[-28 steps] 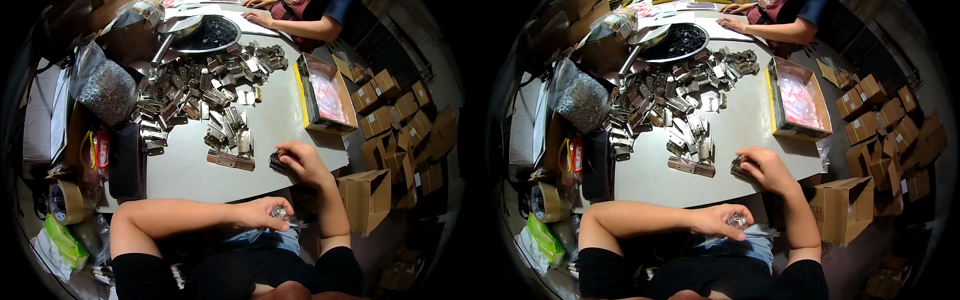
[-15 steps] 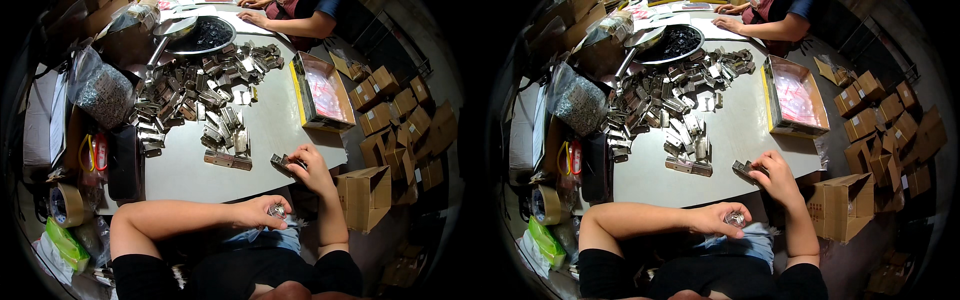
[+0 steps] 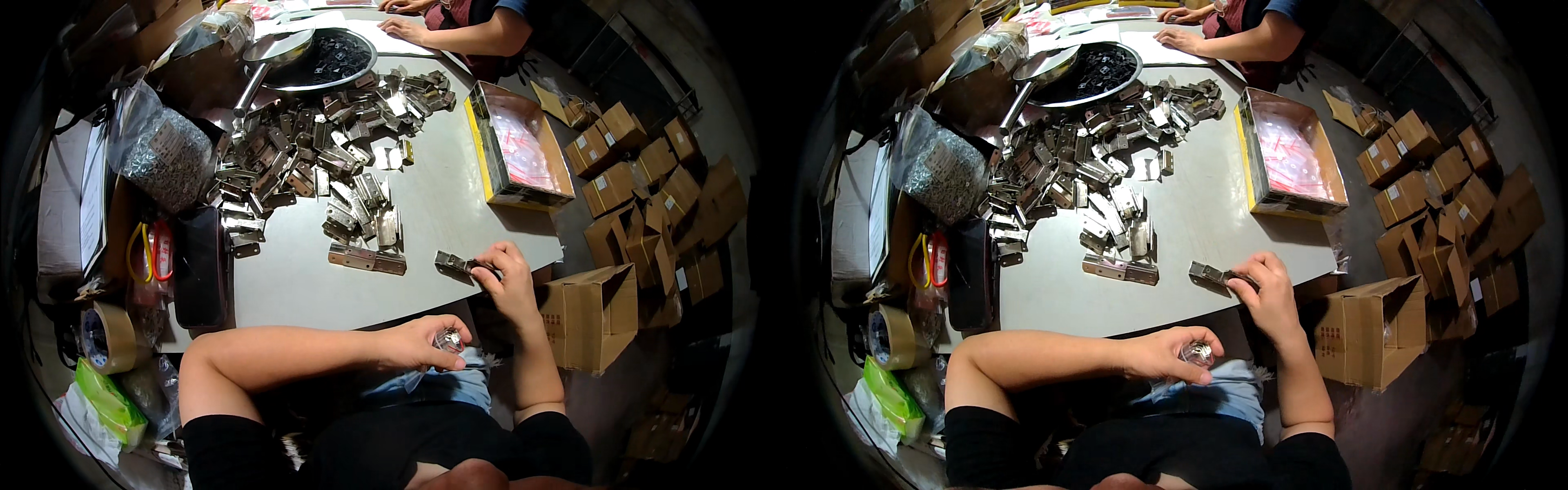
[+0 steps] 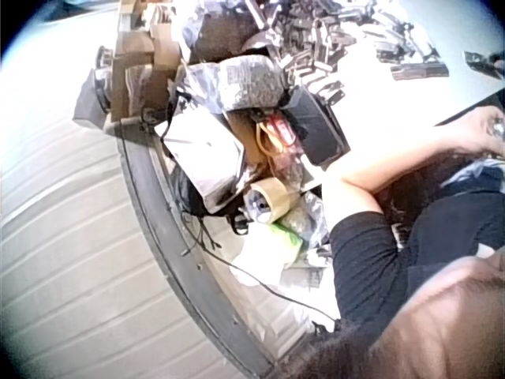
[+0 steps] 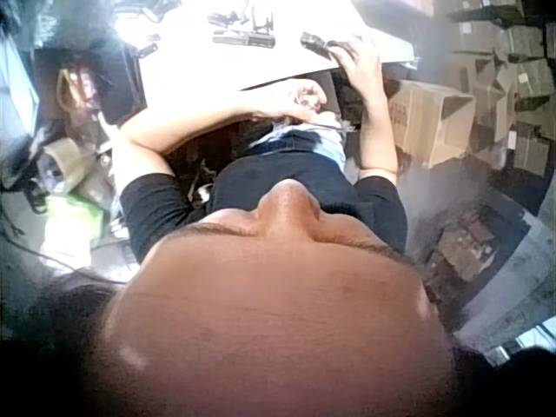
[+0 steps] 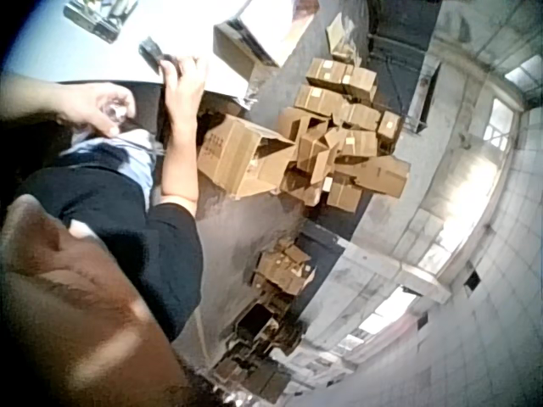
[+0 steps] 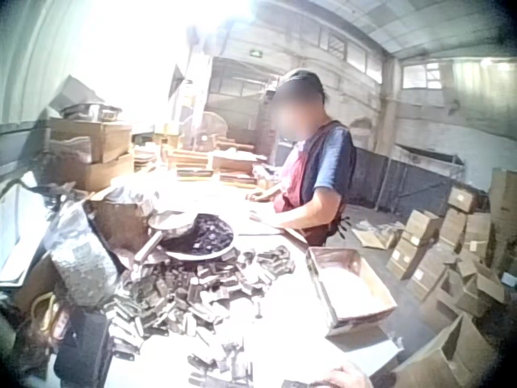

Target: The person picks up small rectangular metal parts from a pile on a table and places them into small plastic bags. The person then places the filled bags into a cardboard box.

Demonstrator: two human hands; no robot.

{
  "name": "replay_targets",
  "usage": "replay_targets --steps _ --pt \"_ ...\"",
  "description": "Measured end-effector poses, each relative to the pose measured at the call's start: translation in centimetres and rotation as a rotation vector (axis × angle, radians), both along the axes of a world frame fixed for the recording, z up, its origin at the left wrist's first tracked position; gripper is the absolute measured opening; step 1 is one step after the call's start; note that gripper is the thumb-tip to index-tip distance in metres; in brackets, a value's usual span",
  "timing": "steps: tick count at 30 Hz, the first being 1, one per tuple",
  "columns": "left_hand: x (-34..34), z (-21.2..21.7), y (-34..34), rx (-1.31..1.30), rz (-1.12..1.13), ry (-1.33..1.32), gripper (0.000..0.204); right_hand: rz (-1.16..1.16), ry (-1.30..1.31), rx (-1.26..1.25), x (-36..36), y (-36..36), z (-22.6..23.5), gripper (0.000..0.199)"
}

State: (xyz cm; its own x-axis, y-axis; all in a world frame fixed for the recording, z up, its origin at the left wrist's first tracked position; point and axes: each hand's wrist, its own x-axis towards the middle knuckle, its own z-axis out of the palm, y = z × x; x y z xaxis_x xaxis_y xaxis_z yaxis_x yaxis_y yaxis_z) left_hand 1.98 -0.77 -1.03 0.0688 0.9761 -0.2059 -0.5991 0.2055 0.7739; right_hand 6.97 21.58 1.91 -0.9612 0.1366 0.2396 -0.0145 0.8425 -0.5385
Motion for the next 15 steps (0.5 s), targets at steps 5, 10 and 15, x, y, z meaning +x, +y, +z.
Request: replay_targets --steps 5,10,15 --pt "-0.4 0.8 -0.1 -0.024 -0.017 0.056 0.047 -0.210 0.087 -0.153 0.7 -0.9 -0.1 0.015" --pt "-0.2 0.3 -0.1 -0.014 -0.008 0.062 0.046 -0.234 0.075 -0.322 0.4 0.9 -0.9 0.015" --pt "-0.1 0.2 0.0 -0.011 -0.005 0.036 0.045 -0.037 -0.246 -0.610 -1.4 -0.9 2.2 0.022"
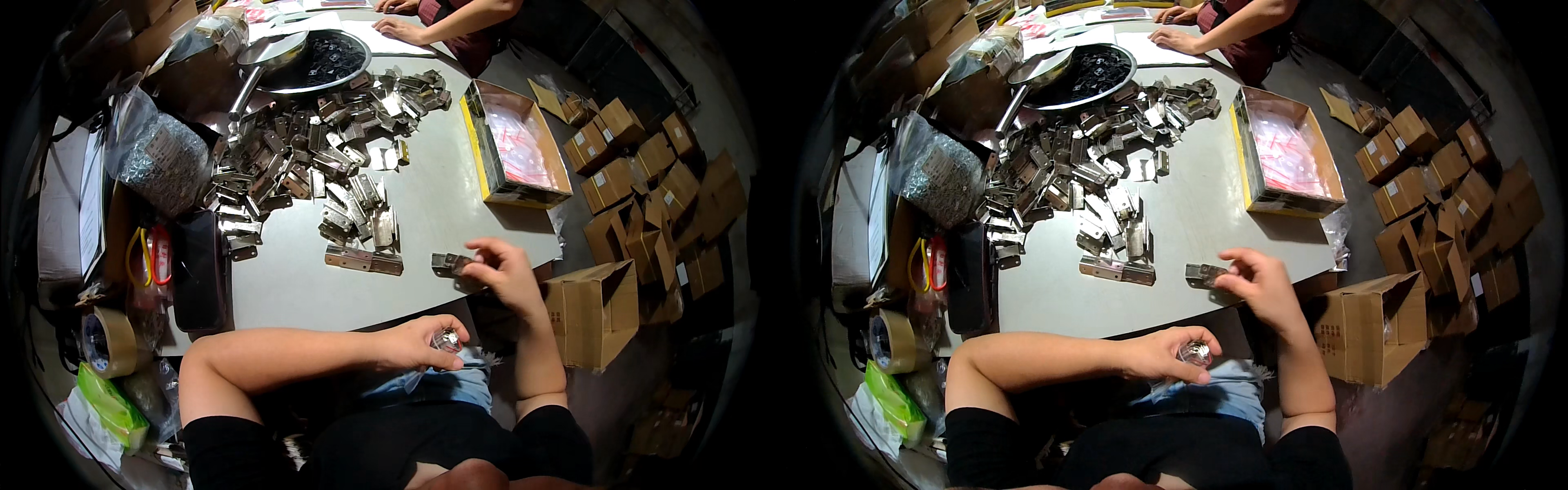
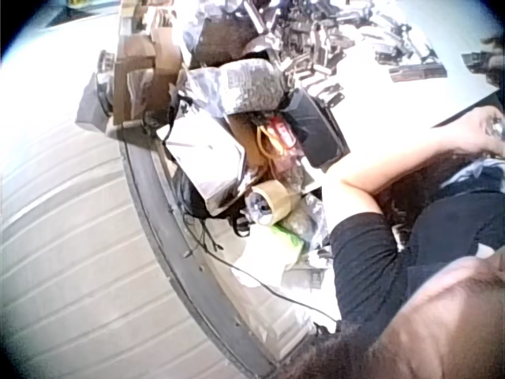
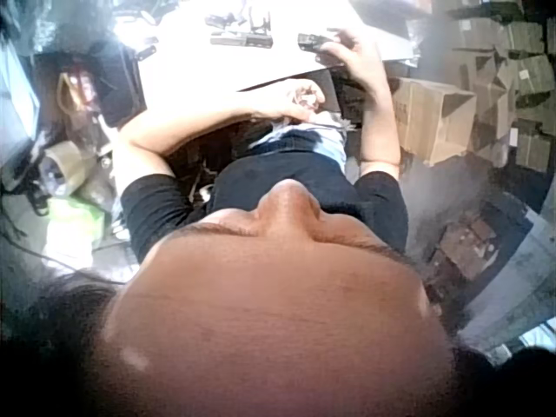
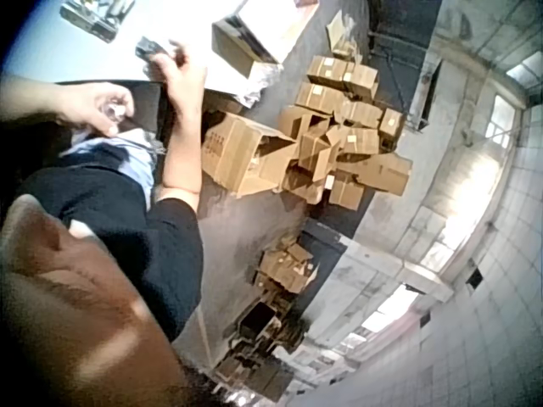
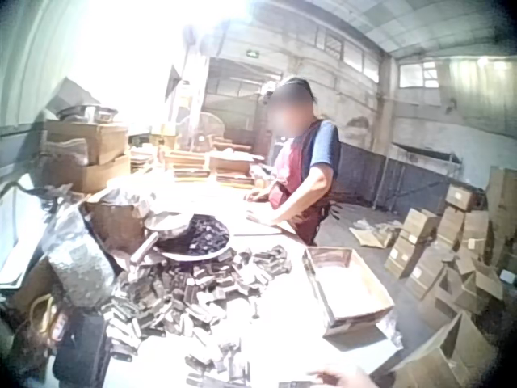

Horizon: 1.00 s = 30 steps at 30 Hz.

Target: The person picks up small rectangular metal parts from a pile on a table and places them into small plastic bags. The person then places the filled bags into a cardboard box.

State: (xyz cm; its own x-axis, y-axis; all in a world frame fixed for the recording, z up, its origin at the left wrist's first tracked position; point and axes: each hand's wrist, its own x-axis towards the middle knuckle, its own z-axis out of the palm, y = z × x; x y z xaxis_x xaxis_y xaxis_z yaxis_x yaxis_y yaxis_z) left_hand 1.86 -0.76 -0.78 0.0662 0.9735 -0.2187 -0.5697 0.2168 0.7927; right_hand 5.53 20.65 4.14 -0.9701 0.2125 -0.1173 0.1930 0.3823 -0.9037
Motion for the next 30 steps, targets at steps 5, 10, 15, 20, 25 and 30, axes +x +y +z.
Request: replay_targets --steps 5,10,15,20,25,30 --pt "0.2 -0.8 0.3 0.027 0.044 -0.004 0.047 0.083 0.116 0.496 -0.2 -1.1 -0.1 0.020" --pt "0.1 0.0 0.1 -0.005 0.138 -0.092 0.050 -0.046 0.156 0.281 1.8 -1.4 0.7 0.011" --pt "0.1 0.0 0.0 0.020 0.194 -0.030 0.048 0.444 0.050 0.284 3.6 -2.5 4.5 0.017" --pt "0.3 -0.5 0.3 0.078 0.218 0.187 0.050 0.549 0.070 0.269 4.2 -3.1 4.8 0.018" --pt "0.1 0.0 -0.1 0.072 0.152 0.330 0.051 0.607 0.069 0.379 4.2 -2.6 4.7 0.018" --pt "0.7 -1.3 0.6 0.286 0.284 0.435 0.052 0.442 -0.006 0.336 3.9 -4.9 4.9 0.013"
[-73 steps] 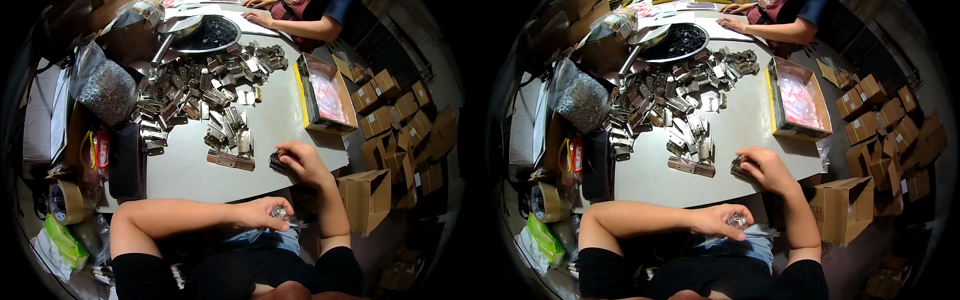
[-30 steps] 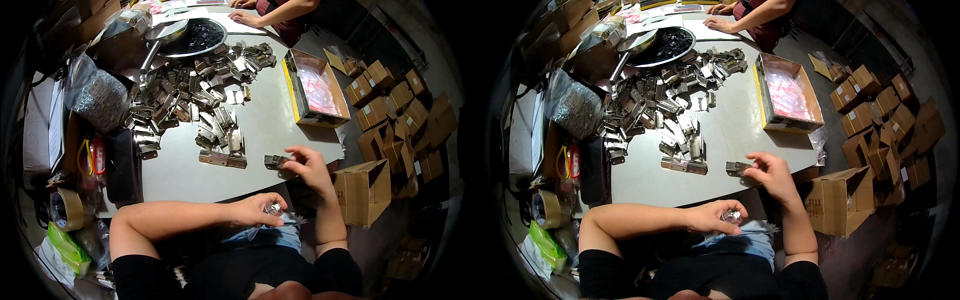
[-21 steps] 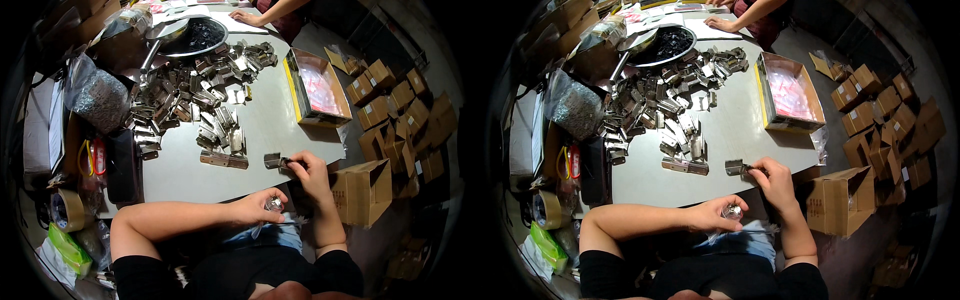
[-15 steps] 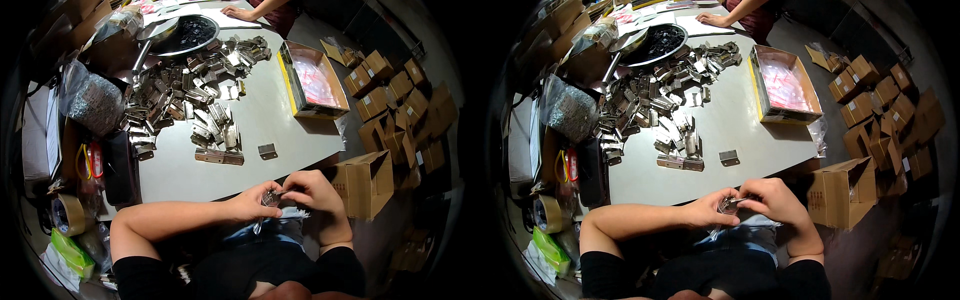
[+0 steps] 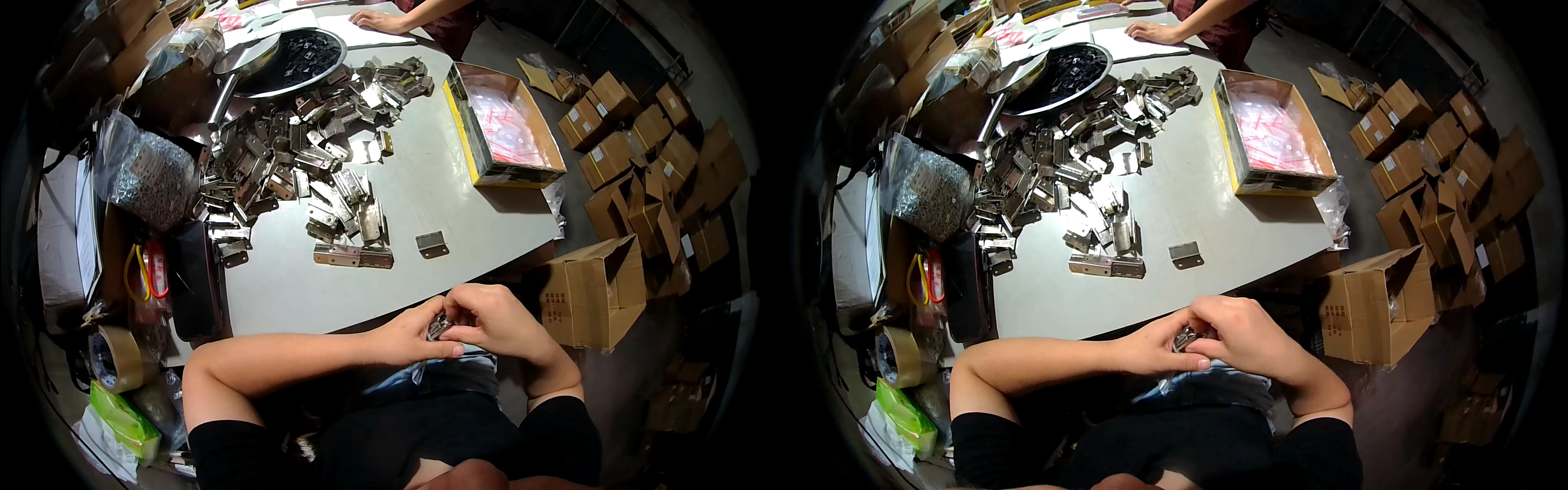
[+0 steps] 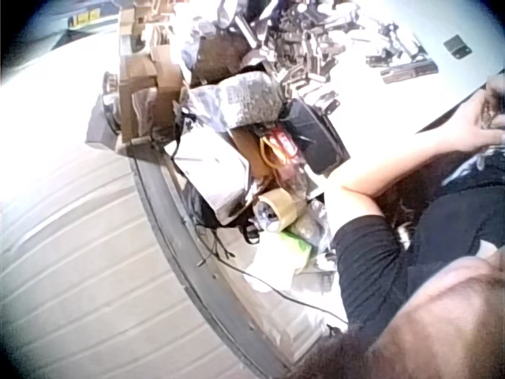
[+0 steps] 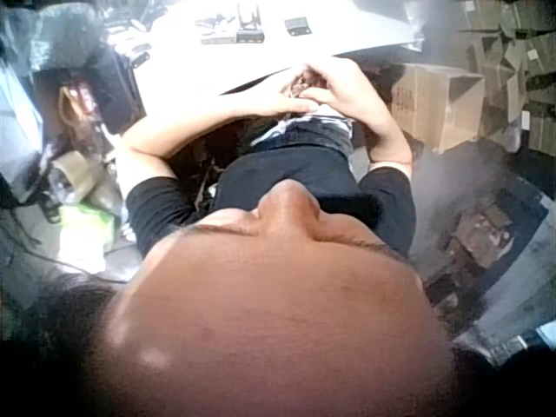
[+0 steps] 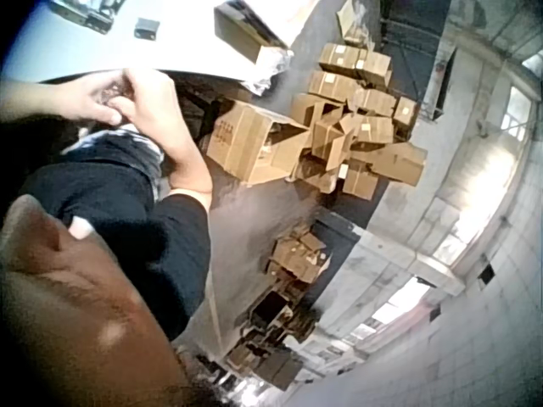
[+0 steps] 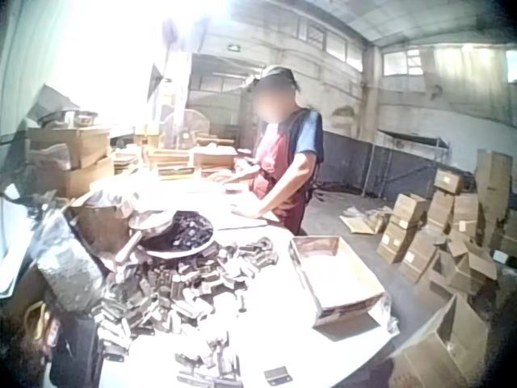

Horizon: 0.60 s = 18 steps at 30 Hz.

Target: The person picks up small rectangular metal parts from a pile on a table and places them into small plastic bags. The person then places the filled bags into a cardboard box.

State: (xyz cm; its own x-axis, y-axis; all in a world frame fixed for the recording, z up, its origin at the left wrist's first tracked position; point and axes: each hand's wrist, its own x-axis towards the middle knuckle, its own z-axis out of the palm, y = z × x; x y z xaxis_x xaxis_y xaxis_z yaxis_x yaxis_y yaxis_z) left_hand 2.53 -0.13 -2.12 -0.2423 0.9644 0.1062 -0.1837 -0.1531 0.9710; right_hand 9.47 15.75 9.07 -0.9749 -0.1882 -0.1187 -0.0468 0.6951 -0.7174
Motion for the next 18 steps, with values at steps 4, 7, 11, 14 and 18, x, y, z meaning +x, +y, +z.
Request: replay_targets --steps 4,7,11,14,18 --pt "-1.0 1.6 -0.5 -0.112 -0.046 -0.043 0.053 0.019 0.094 -0.121 0.0 0.7 -0.9 0.014" --pt "-1.5 2.5 -0.8 -0.130 -0.070 -0.355 0.059 0.162 0.164 -0.135 0.0 1.4 -0.2 0.016" --pt "-2.1 2.5 -0.3 0.065 -0.016 -0.329 0.069 0.191 0.205 -0.052 -0.2 1.4 0.4 0.015" --pt "-3.2 2.9 0.1 0.177 0.237 0.319 0.072 0.144 0.348 -0.007 -0.9 0.7 1.3 0.015" --pt "-3.9 3.0 -0.1 0.016 0.398 0.391 0.060 0.137 0.595 0.118 -2.2 0.0 1.9 0.017"
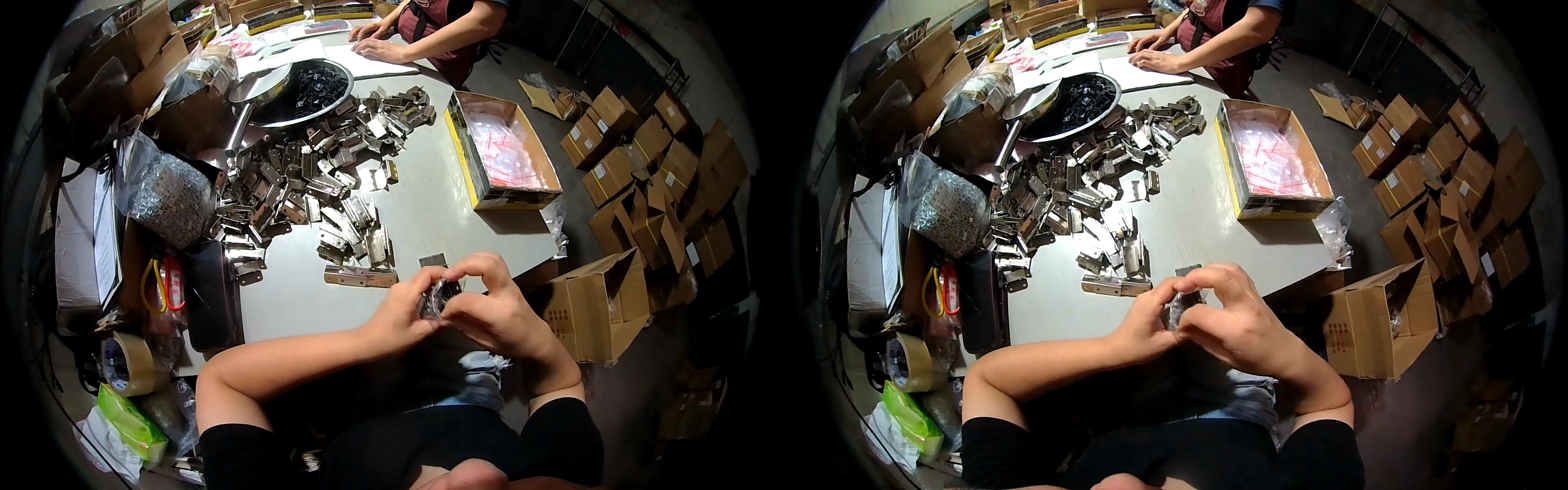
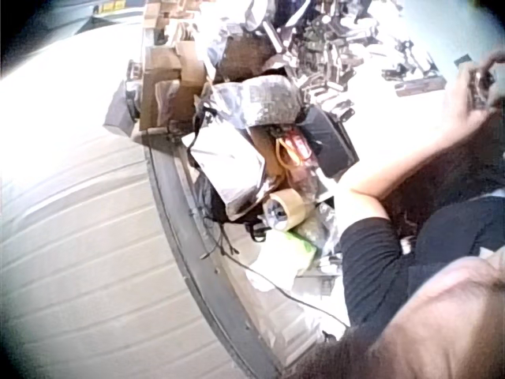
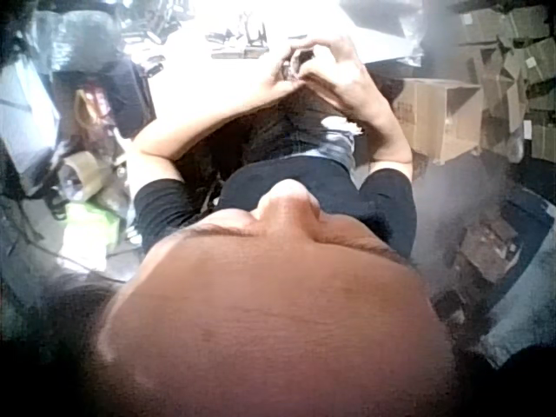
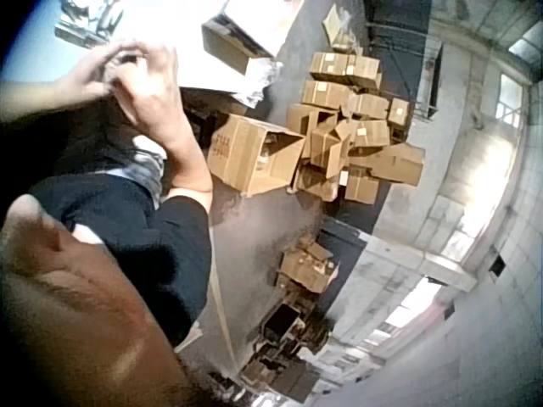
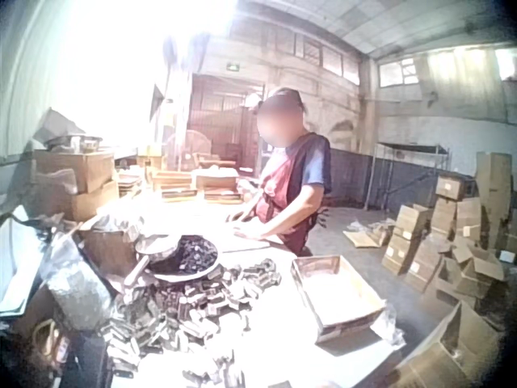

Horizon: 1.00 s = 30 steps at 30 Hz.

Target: The person picks up small rectangular metal parts from a pile on a table and places them into small plastic bags. The person then places the filled bags into a cardboard box.

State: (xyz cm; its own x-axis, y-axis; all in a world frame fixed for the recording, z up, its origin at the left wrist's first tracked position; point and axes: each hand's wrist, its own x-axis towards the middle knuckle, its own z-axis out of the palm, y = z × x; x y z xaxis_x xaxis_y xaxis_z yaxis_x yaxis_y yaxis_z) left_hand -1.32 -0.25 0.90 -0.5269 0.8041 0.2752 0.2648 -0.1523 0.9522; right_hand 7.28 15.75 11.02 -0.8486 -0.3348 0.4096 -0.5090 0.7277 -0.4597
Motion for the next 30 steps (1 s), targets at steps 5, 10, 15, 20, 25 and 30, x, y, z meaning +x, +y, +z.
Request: replay_targets --steps 5,10,15,20,25,30 --pt "-0.2 -0.7 0.2 0.002 0.159 0.053 0.045 -0.023 -0.160 -0.096 -1.9 0.9 -2.5 0.013" --pt "0.4 -0.1 0.1 0.036 0.248 -0.054 0.040 -0.050 -0.163 -0.191 -1.7 1.7 -3.1 0.012" --pt "0.5 -1.1 0.1 0.206 0.262 -0.168 0.016 -0.132 -0.311 -0.315 -1.7 2.7 -2.8 0.009" --pt "0.6 -0.4 0.0 0.183 0.280 -0.169 0.011 -0.149 -0.377 -0.394 -2.1 1.9 -2.9 0.013" --pt "0.3 -1.1 0.0 0.160 0.323 -0.236 0.012 -0.239 -0.443 -0.588 -2.0 1.4 -3.7 0.024" --pt "0.5 -0.2 -0.1 0.167 0.317 -0.044 0.010 -0.087 -0.231 -0.321 -2.6 1.8 -4.6 0.020"
